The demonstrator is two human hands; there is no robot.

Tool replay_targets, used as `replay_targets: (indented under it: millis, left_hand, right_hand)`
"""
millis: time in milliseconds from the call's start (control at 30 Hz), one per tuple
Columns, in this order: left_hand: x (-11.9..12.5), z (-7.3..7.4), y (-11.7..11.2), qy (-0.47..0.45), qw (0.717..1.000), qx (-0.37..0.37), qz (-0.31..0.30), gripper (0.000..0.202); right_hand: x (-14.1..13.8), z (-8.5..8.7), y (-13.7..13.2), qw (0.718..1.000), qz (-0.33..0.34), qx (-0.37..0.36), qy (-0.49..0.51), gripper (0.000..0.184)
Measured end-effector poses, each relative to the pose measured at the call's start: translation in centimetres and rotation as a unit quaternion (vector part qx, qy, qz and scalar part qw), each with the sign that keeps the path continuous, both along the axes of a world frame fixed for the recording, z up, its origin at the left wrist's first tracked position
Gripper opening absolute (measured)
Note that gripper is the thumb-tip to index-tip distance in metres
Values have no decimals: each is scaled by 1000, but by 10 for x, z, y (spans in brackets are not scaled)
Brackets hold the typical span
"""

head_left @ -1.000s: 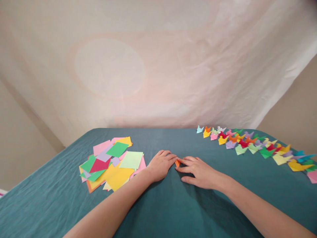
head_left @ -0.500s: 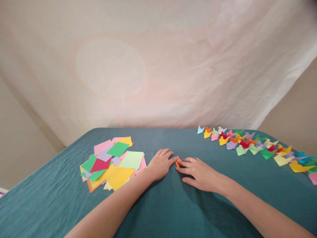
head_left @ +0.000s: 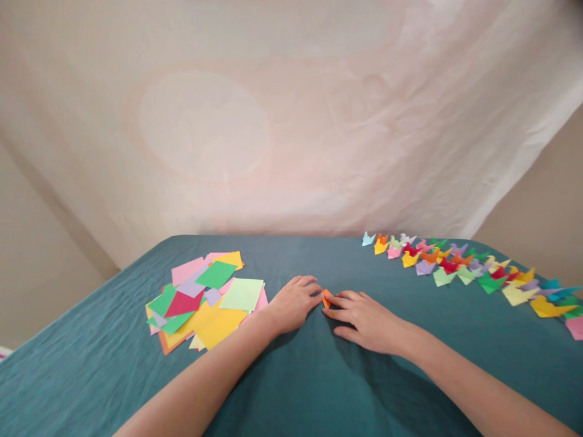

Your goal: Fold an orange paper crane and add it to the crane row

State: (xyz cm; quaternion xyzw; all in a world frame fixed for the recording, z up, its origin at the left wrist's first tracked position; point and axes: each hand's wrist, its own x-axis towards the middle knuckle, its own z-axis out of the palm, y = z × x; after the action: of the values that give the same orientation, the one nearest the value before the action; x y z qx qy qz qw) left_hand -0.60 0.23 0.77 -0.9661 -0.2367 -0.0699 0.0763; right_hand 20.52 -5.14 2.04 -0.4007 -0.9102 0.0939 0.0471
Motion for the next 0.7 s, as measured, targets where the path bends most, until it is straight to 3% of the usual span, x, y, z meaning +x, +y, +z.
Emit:
replay_targets:
  millis: [700]
  left_hand:
    - [-7, 11, 1, 22, 993, -81, -78, 49]
  right_hand:
    - [8, 5, 2, 1000, 19, -16, 18, 28]
